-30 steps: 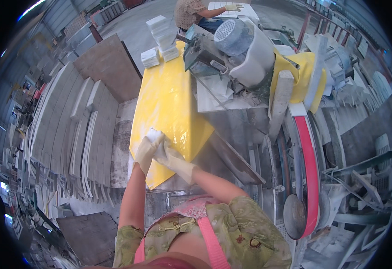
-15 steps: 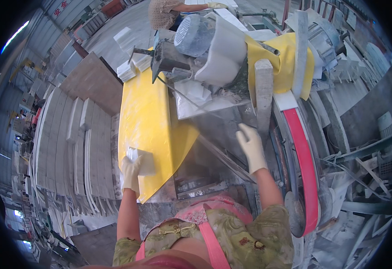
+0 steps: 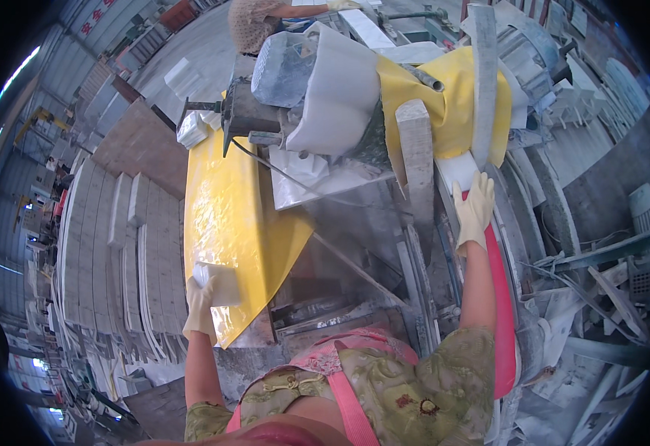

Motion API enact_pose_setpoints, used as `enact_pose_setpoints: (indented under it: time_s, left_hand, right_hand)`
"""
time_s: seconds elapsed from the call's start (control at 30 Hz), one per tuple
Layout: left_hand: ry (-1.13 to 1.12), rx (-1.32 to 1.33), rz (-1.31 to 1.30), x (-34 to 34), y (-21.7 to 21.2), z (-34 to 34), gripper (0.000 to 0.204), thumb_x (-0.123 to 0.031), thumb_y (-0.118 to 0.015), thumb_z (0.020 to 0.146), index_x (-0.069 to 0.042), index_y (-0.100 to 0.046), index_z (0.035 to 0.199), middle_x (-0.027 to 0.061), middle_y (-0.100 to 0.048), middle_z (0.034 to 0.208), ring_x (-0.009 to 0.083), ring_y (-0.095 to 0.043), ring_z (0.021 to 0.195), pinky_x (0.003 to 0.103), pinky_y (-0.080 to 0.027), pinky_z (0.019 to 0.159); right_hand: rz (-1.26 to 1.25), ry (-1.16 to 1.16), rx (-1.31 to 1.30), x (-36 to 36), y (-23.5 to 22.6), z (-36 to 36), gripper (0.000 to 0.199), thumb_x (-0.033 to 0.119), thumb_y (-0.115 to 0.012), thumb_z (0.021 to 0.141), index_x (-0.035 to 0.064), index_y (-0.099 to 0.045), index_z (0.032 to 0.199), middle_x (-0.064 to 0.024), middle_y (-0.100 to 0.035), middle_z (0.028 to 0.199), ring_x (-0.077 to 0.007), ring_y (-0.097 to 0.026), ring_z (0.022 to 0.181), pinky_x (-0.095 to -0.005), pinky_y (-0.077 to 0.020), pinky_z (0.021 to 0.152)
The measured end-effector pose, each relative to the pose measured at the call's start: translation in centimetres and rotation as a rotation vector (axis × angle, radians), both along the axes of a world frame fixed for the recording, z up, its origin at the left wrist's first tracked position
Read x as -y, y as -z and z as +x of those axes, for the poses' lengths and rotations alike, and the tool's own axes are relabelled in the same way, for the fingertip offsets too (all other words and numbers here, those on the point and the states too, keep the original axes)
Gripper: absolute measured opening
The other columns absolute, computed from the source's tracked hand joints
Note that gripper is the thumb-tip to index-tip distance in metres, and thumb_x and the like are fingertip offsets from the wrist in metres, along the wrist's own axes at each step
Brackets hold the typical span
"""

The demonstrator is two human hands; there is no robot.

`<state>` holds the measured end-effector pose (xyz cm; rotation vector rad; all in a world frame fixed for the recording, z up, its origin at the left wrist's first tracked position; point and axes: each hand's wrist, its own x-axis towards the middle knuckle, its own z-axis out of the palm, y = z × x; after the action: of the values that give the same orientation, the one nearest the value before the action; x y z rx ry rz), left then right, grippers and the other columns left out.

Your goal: The person repeatedly wipes a yellow surface and surrounding areas with a white cloth. They also handle small white rectangular items, moving them around the workspace.

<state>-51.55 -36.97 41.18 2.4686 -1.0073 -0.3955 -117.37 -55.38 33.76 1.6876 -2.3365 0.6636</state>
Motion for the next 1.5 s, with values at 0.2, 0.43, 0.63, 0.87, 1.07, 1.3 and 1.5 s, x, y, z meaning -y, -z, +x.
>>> enact_pose_setpoints:
  time_s: [0.2,0.43,0.63,0.87,1.07,1.3,1.5]
  left_hand:
    - [-0.006,-0.076,-0.047,-0.2,-0.9,-0.7,0.073,-0.043,-0.083,0.075,0.004,-0.057,0.125,0.025,-0.07,0.115,0.0382,-0.069,0.108,0.044,-0.054,0.089]
    - [0.006,-0.01,-0.002,-0.2,0.0,0.2,0.077,-0.043,-0.082,0.078,0.002,-0.054,0.133,0.0277,-0.069,0.116,0.0396,-0.07,0.105,0.044,-0.056,0.086]
    - [-0.043,-0.044,-0.004,-0.2,0.4,0.5,0.074,-0.039,-0.083,0.075,0.001,-0.057,0.131,0.0238,-0.068,0.12,0.037,-0.068,0.111,0.044,-0.053,0.093]
    - [-0.021,-0.024,-0.017,-0.3,1.3,1.6,0.072,-0.038,-0.082,0.076,0.002,-0.057,0.13,0.0244,-0.068,0.119,0.0376,-0.068,0.11,0.043,-0.053,0.093]
    - [-0.024,-0.032,-0.02,-0.4,1.1,1.2,0.071,-0.038,-0.082,0.077,0.002,-0.057,0.13,0.0242,-0.068,0.119,0.0374,-0.068,0.11,0.043,-0.053,0.093]
    - [-0.014,-0.033,-0.015,-0.4,1.6,1.9,0.074,-0.041,-0.082,0.075,0.002,-0.057,0.13,0.0241,-0.068,0.119,0.0382,-0.068,0.111,0.043,-0.053,0.094]
    - [-0.009,-0.036,-0.026,-0.3,2.1,2.4,0.077,-0.045,-0.083,0.074,0.001,-0.057,0.13,0.0242,-0.068,0.119,0.0385,-0.068,0.111,0.044,-0.053,0.094]
  right_hand:
    - [0.111,0.004,-0.096,1.3,1.1,0.2,0.077,0.051,-0.06,0.096,-0.0028,-0.045,0.148,-0.0252,-0.046,0.152,-0.0422,-0.04,0.142,-0.0498,-0.0303,0.119]
    - [0.138,-0.03,-0.111,0.5,1.4,0.3,0.083,0.052,-0.059,0.096,-0.006,-0.038,0.152,-0.0275,-0.039,0.157,-0.0433,-0.035,0.146,-0.0493,-0.023,0.124]
    - [0.183,-0.034,-0.092,0.2,0.7,0.2,0.083,0.052,-0.058,0.097,-0.0073,-0.038,0.152,-0.0308,-0.04,0.156,-0.0462,-0.036,0.146,-0.0502,-0.023,0.124]
    - [0.186,-0.048,-0.088,-0.3,0.7,0.1,0.082,0.051,-0.058,0.097,-0.0078,-0.039,0.151,-0.0323,-0.041,0.155,-0.0465,-0.037,0.145,-0.0505,-0.0239,0.124]
    - [0.164,-0.058,-0.096,-0.7,0.8,-0.1,0.082,0.05,-0.059,0.096,-0.008,-0.04,0.15,-0.0322,-0.042,0.154,-0.0462,-0.037,0.144,-0.0507,-0.0243,0.124]
    - [0.164,-0.047,-0.092,-1.1,0.3,0.1,0.08,0.048,-0.061,0.095,-0.0083,-0.042,0.148,-0.0318,-0.043,0.153,-0.0454,-0.039,0.143,-0.0502,-0.0258,0.123]
    - [0.17,-0.042,-0.076,-1.7,0.1,0.2,0.08,0.048,-0.061,0.095,-0.0084,-0.042,0.148,-0.0318,-0.043,0.153,-0.0455,-0.039,0.144,-0.0496,-0.0257,0.123]
